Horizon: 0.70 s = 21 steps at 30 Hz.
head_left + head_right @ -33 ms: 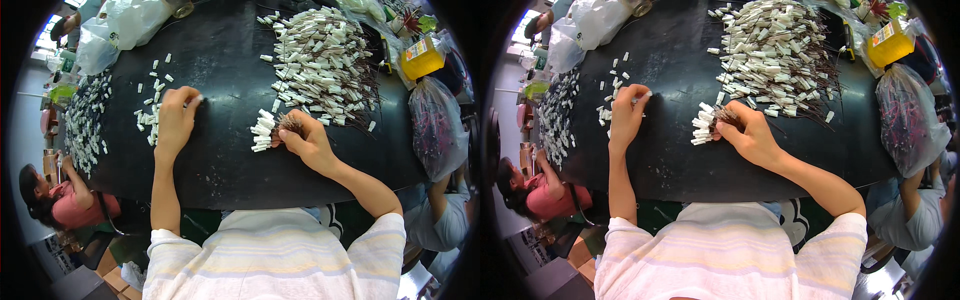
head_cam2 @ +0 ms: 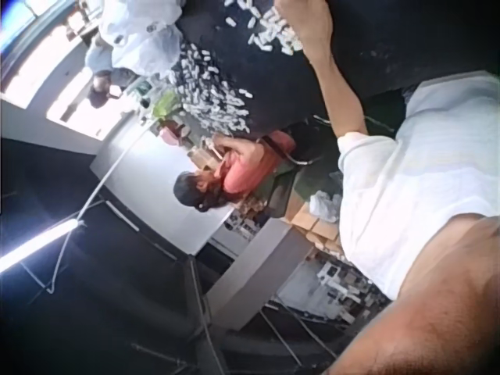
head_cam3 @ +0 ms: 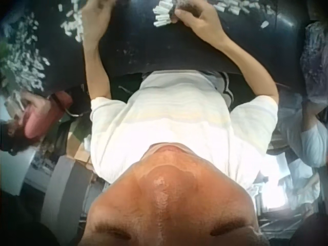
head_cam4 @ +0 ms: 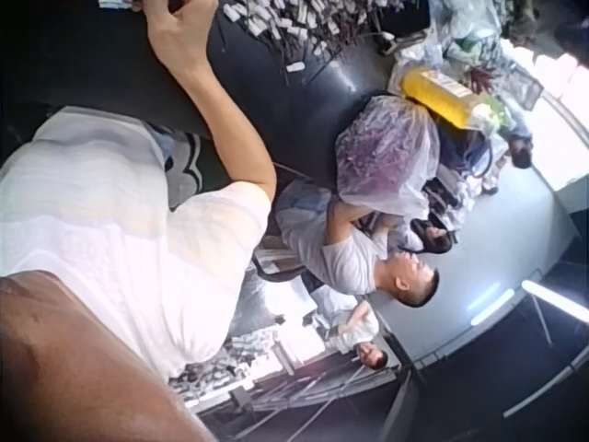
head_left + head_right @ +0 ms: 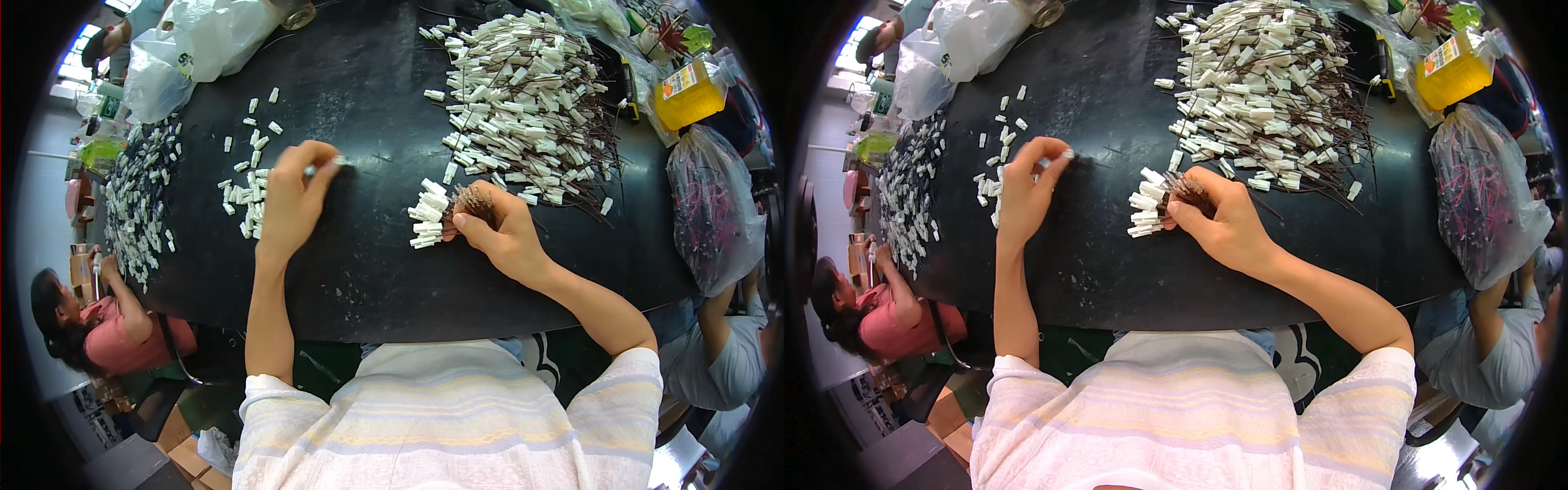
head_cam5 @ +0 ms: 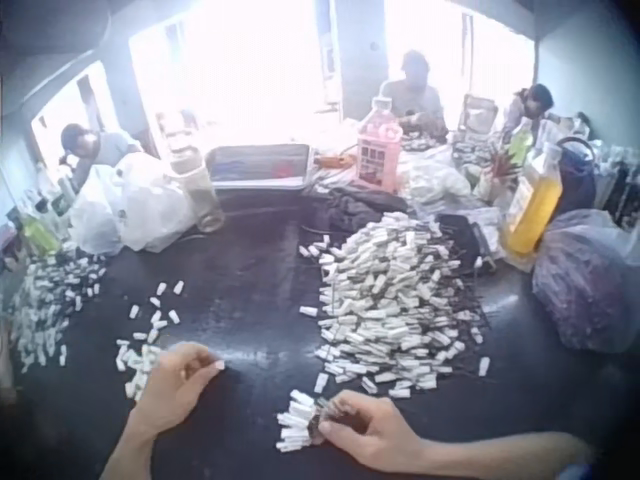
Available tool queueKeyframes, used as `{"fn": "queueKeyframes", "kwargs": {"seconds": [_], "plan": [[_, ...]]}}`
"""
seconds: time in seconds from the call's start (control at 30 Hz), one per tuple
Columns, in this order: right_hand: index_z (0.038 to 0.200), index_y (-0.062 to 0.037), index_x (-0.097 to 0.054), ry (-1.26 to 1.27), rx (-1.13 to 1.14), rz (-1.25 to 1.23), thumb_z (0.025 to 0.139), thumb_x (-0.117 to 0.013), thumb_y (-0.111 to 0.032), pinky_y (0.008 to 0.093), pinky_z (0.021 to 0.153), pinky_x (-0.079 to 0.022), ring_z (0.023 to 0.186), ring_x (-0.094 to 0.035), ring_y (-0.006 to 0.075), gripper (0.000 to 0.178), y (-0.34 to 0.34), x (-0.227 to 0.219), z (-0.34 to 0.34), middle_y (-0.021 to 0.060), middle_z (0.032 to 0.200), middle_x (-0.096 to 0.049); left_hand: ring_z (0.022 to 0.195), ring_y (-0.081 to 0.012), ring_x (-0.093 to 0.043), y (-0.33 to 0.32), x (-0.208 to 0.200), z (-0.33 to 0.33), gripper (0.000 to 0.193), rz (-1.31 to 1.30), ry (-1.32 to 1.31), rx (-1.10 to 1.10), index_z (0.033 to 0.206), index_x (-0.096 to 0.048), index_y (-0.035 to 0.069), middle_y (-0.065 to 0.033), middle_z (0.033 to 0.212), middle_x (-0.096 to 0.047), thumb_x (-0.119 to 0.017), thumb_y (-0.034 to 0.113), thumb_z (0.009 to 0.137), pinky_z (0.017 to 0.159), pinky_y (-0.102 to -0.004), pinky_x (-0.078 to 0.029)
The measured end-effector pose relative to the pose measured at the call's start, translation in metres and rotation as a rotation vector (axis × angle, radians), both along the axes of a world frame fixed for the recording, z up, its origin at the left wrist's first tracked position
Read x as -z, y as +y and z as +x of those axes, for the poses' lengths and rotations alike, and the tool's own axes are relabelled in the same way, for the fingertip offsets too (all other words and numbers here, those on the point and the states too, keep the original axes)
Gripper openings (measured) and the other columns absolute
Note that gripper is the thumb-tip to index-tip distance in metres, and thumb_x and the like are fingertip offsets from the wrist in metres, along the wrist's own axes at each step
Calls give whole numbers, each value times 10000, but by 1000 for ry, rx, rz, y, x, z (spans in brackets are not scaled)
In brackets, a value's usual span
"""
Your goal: The person assembles small white plastic housings onto wire leads by hand at a factory table.
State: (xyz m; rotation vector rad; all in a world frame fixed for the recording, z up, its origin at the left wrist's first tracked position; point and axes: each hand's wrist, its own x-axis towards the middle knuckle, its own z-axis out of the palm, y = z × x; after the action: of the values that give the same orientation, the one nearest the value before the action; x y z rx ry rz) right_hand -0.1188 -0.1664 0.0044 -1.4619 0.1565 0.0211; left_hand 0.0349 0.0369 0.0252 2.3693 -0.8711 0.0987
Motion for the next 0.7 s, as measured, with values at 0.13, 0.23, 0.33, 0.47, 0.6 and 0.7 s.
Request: {"fn": "queueKeyframes", "kwargs": {"seconds": [0.13,0.23,0.33,0.47,0.6,0.7], "plan": [[819,26,-526,-93,28,-6,835,-556,-54,194,578,-418,663,-534,48,87,3,12,0,35,709,-585,757,-70,-530,-19,-6,-27,111,-354,653,272,899,-598,-28,-30,833,-574,-599,-5,790,659,-203,-411],[825,27,-527,-95,51,15,834,-563,-63,194,568,-415,652,-532,47,97,5,12,0,34,705,-586,766,-63,-518,-22,-7,-33,136,-344,754,349,912,-603,-39,-29,847,-576,-609,-25,777,675,-197,-406],[825,24,-530,-96,58,-3,829,-576,-77,199,545,-397,624,-507,39,110,4,12,1,34,680,-582,744,-61,-502,-23,-5,-35,137,-286,748,359,906,-609,-40,-31,836,-577,-617,-25,770,676,-196,-399],[810,17,-537,-95,32,-90,818,-591,-83,206,517,-366,590,-461,33,114,3,15,1,32,643,-568,648,-47,-447,-25,2,-37,136,-322,702,392,881,-628,-8,-9,775,-566,-654,19,750,583,-191,-354],[809,20,-542,-85,14,-146,810,-597,-73,205,517,-365,582,-450,34,108,2,14,1,25,648,-565,562,-47,-404,-26,4,-38,135,-329,606,431,844,-650,25,2,721,-553,-694,57,721,507,-200,-321],[816,23,-546,-64,14,-107,809,-594,-52,198,528,-381,589,-468,35,90,3,9,-1,23,662,-571,590,-91,-433,-33,1,-42,112,-332,523,483,785,-660,22,-15,650,-546,-707,61,691,492,-229,-327]]}}
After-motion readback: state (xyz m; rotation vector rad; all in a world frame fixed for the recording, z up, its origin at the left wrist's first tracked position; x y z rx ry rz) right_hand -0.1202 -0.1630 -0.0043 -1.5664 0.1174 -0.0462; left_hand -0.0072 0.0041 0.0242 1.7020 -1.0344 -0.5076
